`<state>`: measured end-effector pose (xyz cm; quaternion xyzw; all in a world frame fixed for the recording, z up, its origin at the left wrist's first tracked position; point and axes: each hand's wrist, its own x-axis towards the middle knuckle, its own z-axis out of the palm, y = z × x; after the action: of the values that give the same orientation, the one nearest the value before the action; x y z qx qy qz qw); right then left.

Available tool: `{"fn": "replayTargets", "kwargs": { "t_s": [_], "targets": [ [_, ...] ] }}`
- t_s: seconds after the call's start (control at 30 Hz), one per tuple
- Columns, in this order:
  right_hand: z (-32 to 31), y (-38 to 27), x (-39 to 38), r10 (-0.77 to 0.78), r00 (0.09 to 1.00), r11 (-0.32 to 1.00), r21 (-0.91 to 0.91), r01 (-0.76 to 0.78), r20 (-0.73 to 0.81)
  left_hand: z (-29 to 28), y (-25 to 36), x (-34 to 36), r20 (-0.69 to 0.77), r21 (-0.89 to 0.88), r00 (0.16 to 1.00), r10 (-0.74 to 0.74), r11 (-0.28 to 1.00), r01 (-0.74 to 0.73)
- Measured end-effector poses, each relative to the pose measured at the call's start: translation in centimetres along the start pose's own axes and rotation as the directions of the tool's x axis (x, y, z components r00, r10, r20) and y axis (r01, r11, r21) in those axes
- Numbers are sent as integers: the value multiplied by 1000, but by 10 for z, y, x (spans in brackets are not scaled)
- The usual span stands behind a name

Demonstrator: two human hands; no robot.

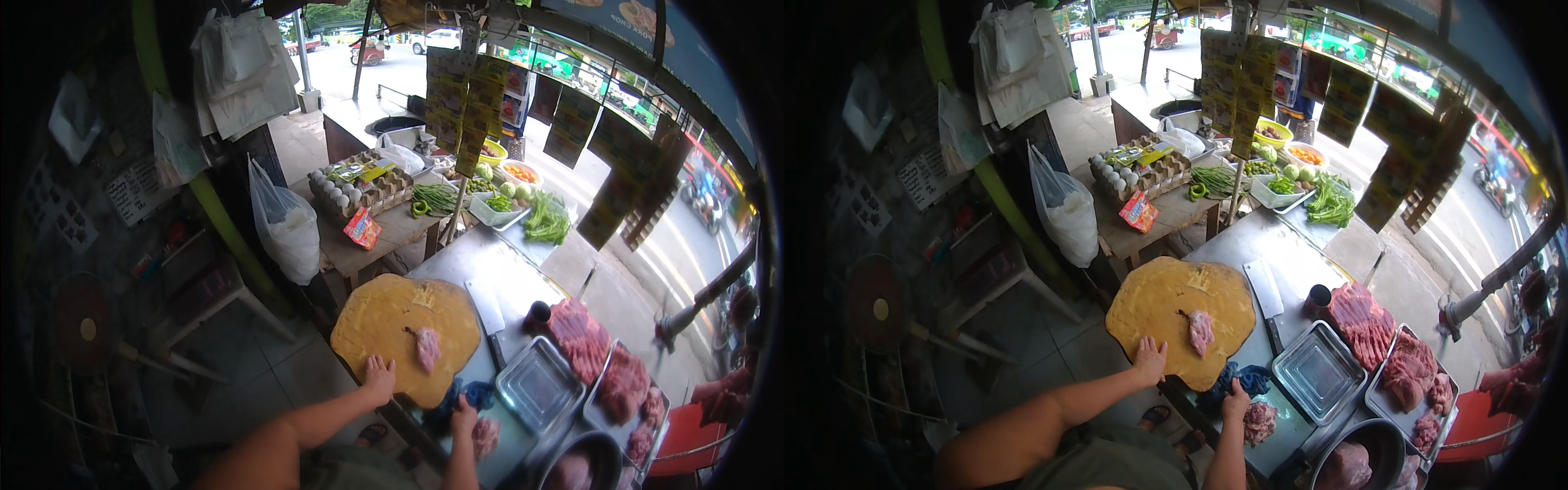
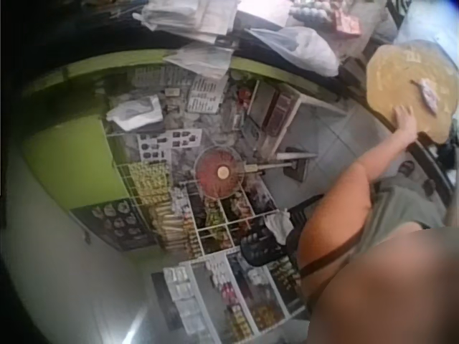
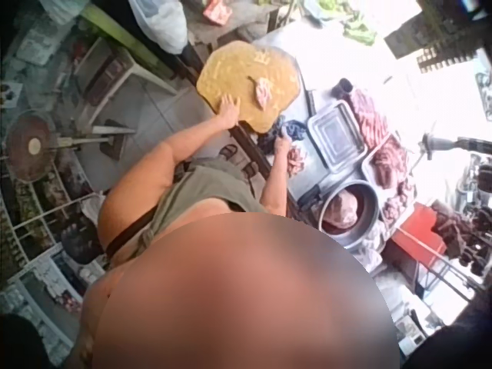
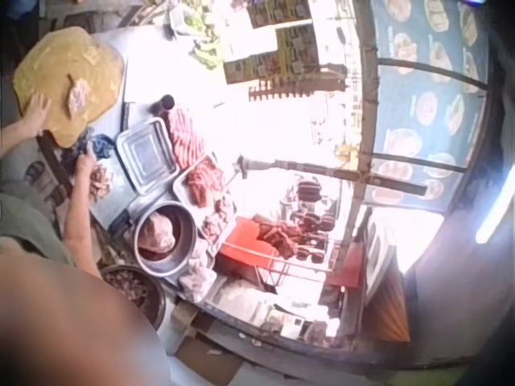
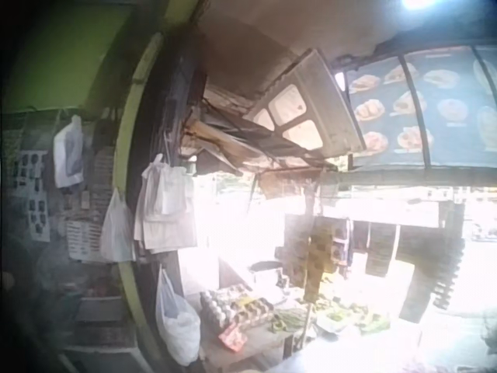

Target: The person handles raw meat at a street-side butcher stall, wiping the cutting board and arranging small packets. They then use a cleaver to slice pieces of meat on a wooden board and place the cut pieces into a metal tray. A dog appears nearby and the person briefly reaches toward it before resuming meat handling.

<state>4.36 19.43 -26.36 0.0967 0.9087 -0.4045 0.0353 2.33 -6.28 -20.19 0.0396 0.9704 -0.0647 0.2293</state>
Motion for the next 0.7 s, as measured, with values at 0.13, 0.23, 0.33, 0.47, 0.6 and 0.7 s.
{"fn": "replayTargets", "kwargs": {
  "t_s": [0.13, 0.23, 0.33, 0.47, 0.6, 0.7],
  "targets": [
    [-9, 0, 21, 86, 991, 996, -39, -83, 103, 2, 1, 6, 9, 2, 1000, -11, 1000, 11],
    [8, -4, 11, -210, 941, 973, 37, 228, -266, 2, 1, 10, 15, -1, 1000, -8, 1000, 8],
    [23, -1, -5, -172, 984, 975, -147, 165, -38, 1, 1, 10, 11, -1, 1000, 2, 1000, -2],
    [10, 10, 8, -166, 986, 984, -67, 167, 29, 1, -2, 7, 26, 6, 999, 24, 1000, -24],
    [24, 11, -8, -239, 970, 957, -182, 228, -39, 8, -8, 5, -45, -16, 998, 42, 999, -42],
    [36, 10, -21, -255, 963, 946, -184, 267, 87, 16, -9, 7, -70, 3, 996, 51, 999, -51]
  ]
}}
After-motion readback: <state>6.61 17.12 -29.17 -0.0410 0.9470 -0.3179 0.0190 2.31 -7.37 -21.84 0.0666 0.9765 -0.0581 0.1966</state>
